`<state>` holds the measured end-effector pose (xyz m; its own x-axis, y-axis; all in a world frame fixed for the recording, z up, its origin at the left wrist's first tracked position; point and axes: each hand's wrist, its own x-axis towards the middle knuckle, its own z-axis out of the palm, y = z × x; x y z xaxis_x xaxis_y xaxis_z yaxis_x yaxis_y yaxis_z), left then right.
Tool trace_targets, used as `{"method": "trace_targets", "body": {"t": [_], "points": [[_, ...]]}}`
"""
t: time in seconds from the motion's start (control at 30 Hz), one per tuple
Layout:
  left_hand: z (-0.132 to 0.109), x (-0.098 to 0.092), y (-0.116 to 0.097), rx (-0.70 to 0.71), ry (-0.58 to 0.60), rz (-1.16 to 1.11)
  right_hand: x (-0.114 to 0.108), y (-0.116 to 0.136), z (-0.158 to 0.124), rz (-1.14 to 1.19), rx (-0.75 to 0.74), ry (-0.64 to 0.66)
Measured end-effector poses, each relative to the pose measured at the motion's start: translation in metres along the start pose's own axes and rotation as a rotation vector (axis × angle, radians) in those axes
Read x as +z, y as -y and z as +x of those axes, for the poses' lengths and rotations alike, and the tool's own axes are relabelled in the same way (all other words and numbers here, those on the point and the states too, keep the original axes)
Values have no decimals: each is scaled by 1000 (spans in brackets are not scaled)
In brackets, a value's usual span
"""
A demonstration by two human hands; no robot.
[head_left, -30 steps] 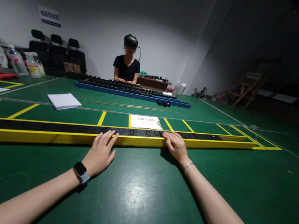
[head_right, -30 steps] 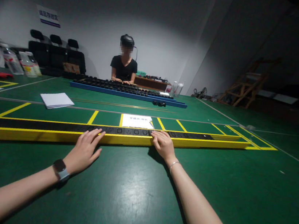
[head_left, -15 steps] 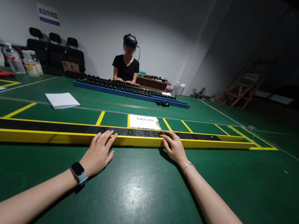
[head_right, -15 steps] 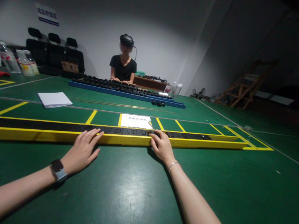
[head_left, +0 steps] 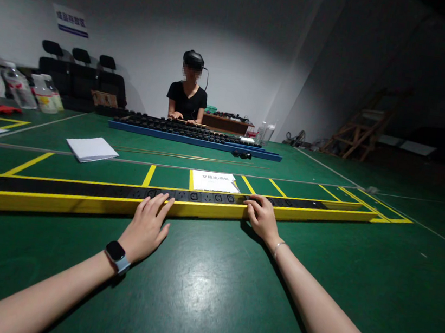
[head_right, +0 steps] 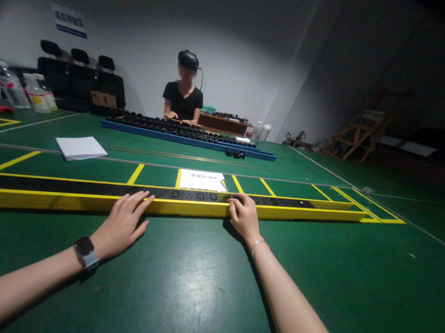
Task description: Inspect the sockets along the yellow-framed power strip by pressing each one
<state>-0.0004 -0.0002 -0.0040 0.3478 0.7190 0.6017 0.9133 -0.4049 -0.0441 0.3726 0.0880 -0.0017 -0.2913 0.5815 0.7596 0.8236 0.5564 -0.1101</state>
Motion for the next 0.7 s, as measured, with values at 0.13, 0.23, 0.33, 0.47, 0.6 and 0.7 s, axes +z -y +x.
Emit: {"method": "trace_targets", "body": {"t": [0.13,0.23,0.33,0.47,0.6,0.7], "points": [[0,1,1,10,-17,-9,-4,6,0,61,-88,22],[0,-1,0,11,-17,-11,-7,14,2,75,-156,84],[0,-2,-1,7,-8,2,-7,20,3,37,-169,131],[1,-4,-2,-1,8,15,-5,23,5,-13,-140,132],[1,-3,-2,-3,11,8,-3,24,5,-34,-125,121],[1,-3,-1,-1,11,5,-3,25,5,-42,-124,113]]}}
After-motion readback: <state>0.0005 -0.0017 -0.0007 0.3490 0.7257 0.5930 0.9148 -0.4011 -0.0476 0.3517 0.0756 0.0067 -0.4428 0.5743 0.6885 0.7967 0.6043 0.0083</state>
